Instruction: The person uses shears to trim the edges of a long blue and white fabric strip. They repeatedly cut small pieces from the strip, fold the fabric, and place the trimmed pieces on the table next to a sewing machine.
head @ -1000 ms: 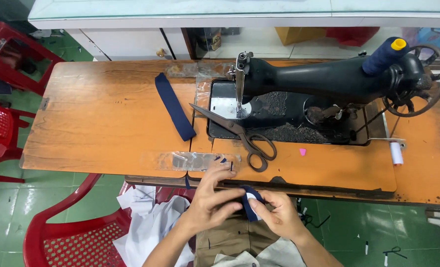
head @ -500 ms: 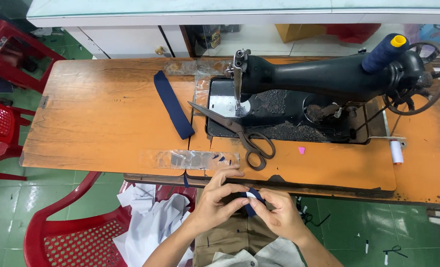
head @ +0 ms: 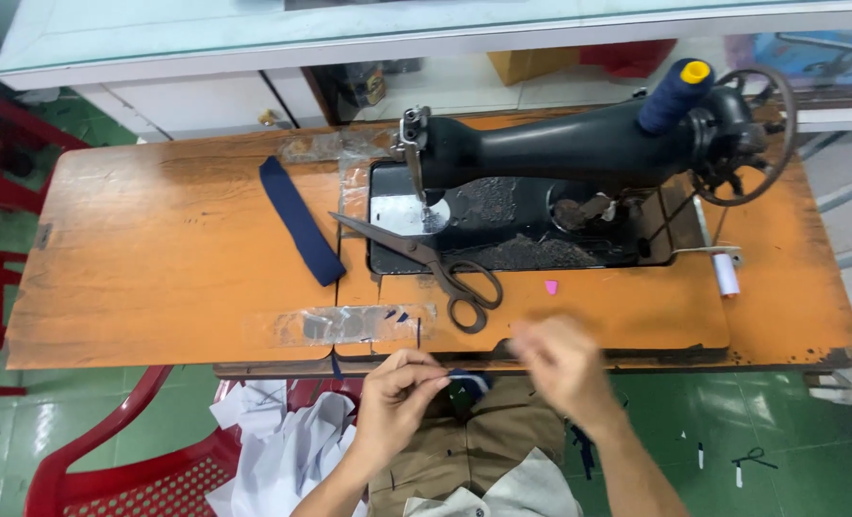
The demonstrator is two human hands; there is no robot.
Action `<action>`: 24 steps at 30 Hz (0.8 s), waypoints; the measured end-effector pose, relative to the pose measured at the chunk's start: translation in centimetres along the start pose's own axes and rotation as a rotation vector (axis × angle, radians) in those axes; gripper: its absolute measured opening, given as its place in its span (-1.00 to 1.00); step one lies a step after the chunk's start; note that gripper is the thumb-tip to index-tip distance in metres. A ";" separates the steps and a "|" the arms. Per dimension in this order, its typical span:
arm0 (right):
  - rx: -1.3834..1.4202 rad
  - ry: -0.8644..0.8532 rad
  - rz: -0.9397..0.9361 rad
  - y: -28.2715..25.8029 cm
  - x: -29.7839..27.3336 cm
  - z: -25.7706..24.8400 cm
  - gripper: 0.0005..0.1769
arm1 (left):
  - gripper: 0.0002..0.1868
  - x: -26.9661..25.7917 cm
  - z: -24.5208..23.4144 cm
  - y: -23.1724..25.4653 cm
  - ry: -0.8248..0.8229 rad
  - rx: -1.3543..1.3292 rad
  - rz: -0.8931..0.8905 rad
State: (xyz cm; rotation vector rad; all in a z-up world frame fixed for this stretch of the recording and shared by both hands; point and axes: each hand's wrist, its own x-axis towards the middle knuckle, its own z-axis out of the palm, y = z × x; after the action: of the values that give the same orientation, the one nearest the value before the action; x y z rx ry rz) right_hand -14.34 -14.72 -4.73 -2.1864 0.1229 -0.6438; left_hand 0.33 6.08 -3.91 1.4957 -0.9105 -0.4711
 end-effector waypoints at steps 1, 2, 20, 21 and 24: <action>-0.286 0.156 -0.016 1.1 0.4 -1.3 -0.85 | -0.96 -0.2 -0.1 0.1 0.020 -0.015 -0.067; -0.572 0.308 -0.033 2.1 0.6 -2.6 -0.80 | -0.96 -0.4 -0.2 0.1 0.042 -0.029 -0.135; 0.296 0.106 0.123 -5.3 0.6 1.0 -0.88 | -0.80 -1.5 1.9 -1.2 0.217 0.240 0.313; 0.298 0.103 0.122 -6.3 0.7 1.5 -0.88 | -0.80 -1.6 2.1 -1.2 0.220 0.242 0.312; 0.256 0.111 0.112 -8.4 0.8 2.8 -0.83 | -0.79 -1.8 2.4 -1.0 0.199 0.279 0.385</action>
State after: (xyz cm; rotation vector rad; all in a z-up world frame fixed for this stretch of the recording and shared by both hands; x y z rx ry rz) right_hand -13.35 -7.57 0.40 -1.8851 0.2075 -0.6784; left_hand -2.29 5.91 -5.69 1.5356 -1.1045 0.0884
